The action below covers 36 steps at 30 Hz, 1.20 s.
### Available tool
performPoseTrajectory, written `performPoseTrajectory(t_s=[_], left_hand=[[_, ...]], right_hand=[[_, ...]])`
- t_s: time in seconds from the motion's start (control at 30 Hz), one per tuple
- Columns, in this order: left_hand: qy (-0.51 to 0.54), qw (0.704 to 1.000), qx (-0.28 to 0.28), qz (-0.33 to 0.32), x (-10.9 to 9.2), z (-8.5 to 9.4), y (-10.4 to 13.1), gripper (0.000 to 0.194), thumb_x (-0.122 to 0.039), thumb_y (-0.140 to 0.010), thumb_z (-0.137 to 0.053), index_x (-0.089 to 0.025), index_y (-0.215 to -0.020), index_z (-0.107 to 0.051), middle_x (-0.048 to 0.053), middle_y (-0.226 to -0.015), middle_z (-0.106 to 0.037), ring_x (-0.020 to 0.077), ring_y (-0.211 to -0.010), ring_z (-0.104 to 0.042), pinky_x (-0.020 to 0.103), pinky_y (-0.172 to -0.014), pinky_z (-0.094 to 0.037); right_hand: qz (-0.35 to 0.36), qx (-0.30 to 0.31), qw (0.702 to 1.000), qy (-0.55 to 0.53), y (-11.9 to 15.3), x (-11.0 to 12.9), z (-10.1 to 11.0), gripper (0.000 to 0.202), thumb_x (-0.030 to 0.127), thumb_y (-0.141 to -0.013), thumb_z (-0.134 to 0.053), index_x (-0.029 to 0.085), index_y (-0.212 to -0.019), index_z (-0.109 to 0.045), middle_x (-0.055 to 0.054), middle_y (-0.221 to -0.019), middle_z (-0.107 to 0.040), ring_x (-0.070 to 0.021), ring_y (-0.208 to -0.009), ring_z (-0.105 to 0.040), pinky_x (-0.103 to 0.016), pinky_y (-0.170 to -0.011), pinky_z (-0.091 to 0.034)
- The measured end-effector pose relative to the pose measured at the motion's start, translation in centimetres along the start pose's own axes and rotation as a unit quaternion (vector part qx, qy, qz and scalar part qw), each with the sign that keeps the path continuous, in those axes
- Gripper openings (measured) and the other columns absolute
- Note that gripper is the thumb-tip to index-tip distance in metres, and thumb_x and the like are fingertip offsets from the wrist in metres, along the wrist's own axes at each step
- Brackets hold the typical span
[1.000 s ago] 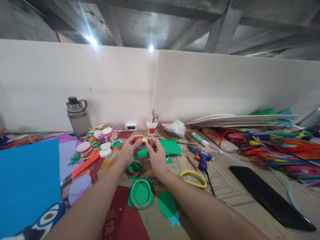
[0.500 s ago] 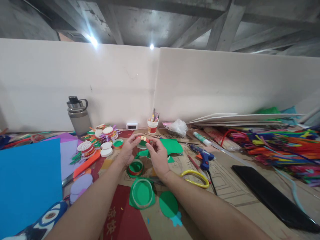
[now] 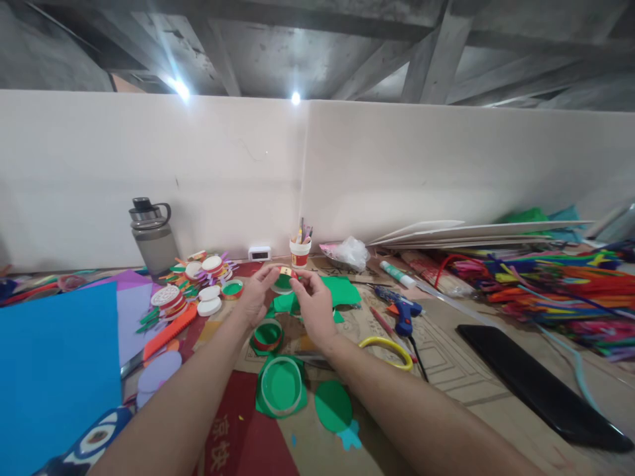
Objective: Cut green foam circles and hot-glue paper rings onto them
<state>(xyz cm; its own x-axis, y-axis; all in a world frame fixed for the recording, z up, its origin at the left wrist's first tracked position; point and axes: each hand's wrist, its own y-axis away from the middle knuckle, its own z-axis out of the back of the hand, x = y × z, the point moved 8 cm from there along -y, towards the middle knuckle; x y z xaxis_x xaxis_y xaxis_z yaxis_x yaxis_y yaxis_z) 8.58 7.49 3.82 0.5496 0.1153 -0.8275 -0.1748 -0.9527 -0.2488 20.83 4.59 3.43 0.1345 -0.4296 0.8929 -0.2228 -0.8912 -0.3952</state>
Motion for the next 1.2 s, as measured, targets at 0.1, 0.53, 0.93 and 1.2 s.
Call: performPoseTrajectory(t_s=[0.1,0.53,0.93,1.2], left_hand=[[0.052,0.997,0.011,0.059,0.8,-0.8,-0.4,0.031,-0.041,-0.079,-0.066,-0.013,-0.091,-0.069,0.008,-0.085,-0.073,0.0194,-0.080,-0.067,0.031,-0.077,-0.053],[0.062,0.985,-0.021,0.157,4.2,0.9,-0.6,0.040,-0.047,-0.089,-0.048,-0.014,-0.087,-0.069,0.010,-0.078,-0.072,0.0202,-0.071,-0.068,0.032,-0.065,-0.055],[0.051,0.987,-0.022,0.150,2.7,0.8,-0.4,0.033,-0.044,-0.086,-0.056,-0.013,-0.085,-0.066,0.008,-0.077,-0.071,0.0179,-0.066,-0.066,0.031,-0.060,-0.056],[0.024,0.992,-0.008,0.121,2.2,1.0,-0.6,0.024,-0.037,-0.083,-0.063,-0.014,-0.089,-0.067,0.008,-0.082,-0.072,0.0175,-0.069,-0.066,0.030,-0.061,-0.055]], right_hand=[[-0.055,-0.018,0.998,-0.031,-0.6,-1.2,0.3,0.029,0.040,-0.072,-0.067,0.018,-0.091,-0.065,0.003,-0.070,-0.055,-0.0100,-0.058,-0.044,-0.024,-0.054,-0.038],[-0.190,-0.003,0.975,-0.111,-0.9,-4.4,0.5,0.035,0.049,-0.064,-0.073,0.019,-0.069,-0.055,0.006,-0.056,-0.044,-0.0060,-0.044,-0.034,-0.020,-0.038,-0.026],[-0.184,0.007,0.978,-0.098,-0.7,-3.7,0.3,0.036,0.048,-0.063,-0.075,0.018,-0.074,-0.059,0.008,-0.053,-0.042,-0.0057,-0.044,-0.033,-0.019,-0.039,-0.025],[-0.111,0.003,0.992,-0.051,-1.3,-2.7,0.5,0.029,0.038,-0.066,-0.072,0.019,-0.086,-0.064,0.006,-0.062,-0.048,-0.0070,-0.049,-0.036,-0.021,-0.044,-0.028]])
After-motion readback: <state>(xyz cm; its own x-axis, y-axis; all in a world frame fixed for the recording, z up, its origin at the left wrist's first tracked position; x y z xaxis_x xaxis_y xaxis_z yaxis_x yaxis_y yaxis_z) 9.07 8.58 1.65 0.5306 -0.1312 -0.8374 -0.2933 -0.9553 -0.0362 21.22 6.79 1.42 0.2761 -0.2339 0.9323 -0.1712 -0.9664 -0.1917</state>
